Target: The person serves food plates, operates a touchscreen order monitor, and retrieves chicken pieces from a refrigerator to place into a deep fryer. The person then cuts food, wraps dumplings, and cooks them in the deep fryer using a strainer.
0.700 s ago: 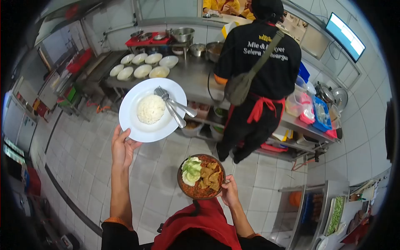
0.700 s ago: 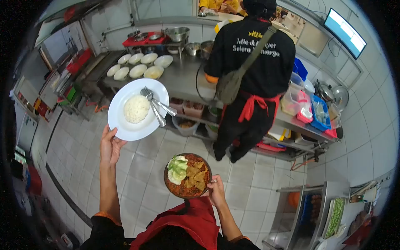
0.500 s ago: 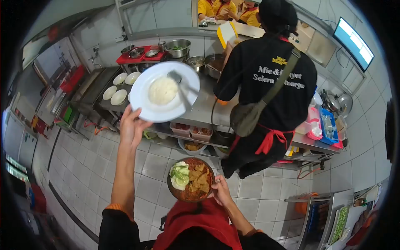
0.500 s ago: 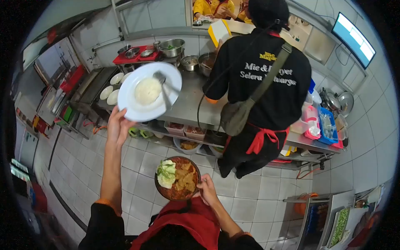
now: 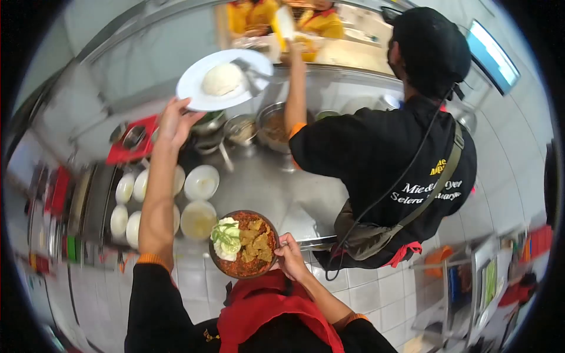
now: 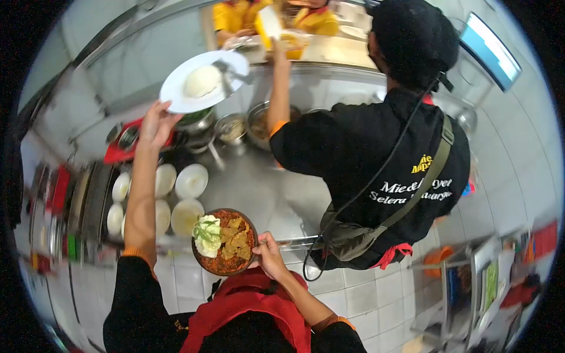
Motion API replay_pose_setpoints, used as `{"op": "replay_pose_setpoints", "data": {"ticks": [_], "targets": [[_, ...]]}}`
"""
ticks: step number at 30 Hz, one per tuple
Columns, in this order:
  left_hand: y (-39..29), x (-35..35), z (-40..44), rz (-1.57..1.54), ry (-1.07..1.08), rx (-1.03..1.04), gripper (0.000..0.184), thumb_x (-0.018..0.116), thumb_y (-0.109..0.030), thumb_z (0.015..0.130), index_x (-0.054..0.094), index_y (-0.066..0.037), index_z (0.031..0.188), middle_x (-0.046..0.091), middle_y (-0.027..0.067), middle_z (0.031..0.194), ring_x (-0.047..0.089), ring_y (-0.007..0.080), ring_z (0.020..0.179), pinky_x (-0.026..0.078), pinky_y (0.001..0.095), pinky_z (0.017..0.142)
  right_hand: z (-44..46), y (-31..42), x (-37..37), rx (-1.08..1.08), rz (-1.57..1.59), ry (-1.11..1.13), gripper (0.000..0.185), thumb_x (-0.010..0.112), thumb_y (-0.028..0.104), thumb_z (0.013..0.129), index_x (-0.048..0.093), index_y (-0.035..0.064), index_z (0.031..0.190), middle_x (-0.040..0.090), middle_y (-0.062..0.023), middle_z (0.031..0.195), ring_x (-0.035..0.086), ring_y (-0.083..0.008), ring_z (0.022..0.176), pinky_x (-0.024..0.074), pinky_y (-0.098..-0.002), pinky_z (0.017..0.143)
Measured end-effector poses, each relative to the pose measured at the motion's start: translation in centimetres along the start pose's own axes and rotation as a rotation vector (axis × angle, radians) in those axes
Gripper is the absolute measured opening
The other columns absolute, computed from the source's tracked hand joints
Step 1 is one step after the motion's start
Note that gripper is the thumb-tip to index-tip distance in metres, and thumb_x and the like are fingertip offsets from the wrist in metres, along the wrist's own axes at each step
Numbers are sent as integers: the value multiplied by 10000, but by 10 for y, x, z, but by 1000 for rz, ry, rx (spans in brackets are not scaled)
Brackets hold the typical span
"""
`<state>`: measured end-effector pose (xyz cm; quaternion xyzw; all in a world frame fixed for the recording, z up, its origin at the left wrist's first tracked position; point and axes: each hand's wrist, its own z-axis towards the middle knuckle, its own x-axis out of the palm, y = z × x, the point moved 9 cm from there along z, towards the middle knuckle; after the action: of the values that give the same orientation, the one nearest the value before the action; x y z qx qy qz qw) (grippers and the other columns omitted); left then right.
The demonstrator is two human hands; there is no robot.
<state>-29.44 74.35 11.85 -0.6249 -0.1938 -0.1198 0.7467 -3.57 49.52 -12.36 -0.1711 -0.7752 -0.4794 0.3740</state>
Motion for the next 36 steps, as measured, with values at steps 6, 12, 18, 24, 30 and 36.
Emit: {"op": "replay_pose_setpoints", "data": {"ticks": [6,12,18,24,30,36], "targets": [[19,-1,98,51,143,-65,358,546,-79,813,439,-24,1151,517,105,1130,503,223,1078,429,387,926,69,7,-5,-117,-106,-188,160,400,142,864,359,118,1016,475,-65,901,528,-189,843,551,-385,560],[47,7,140,82,179,-154,360,563,-99,806,455,-41,1145,530,79,1048,553,179,931,530,278,731,79,37,6,-198,-71,-239,135,375,159,873,358,107,997,495,-61,921,531,-178,843,548,-389,577],[77,18,164,97,108,-165,345,558,-109,811,464,-37,1134,524,81,1017,553,169,883,529,268,727,78,48,-8,-219,-90,-253,145,382,179,881,353,112,1007,474,-54,926,509,-173,871,549,-418,607],[101,17,210,37,44,-171,320,542,-94,811,473,-25,1116,520,89,1010,556,196,884,531,293,750,81,51,-18,-205,-49,-239,149,400,181,877,359,124,1008,439,-51,955,480,-172,909,553,-432,630],[138,13,249,-3,-12,-227,273,538,-78,798,493,-7,1057,524,107,988,570,219,849,553,336,726,88,60,-29,-192,-106,-269,151,416,171,868,366,111,997,440,-55,961,476,-159,922,552,-415,605],[162,11,274,-30,-30,-208,250,531,-61,783,499,16,1019,534,117,958,579,240,841,560,352,719,99,67,-35,-197,-113,-294,162,418,168,862,366,107,1002,455,-53,927,501,-154,860,555,-416,600]]}}
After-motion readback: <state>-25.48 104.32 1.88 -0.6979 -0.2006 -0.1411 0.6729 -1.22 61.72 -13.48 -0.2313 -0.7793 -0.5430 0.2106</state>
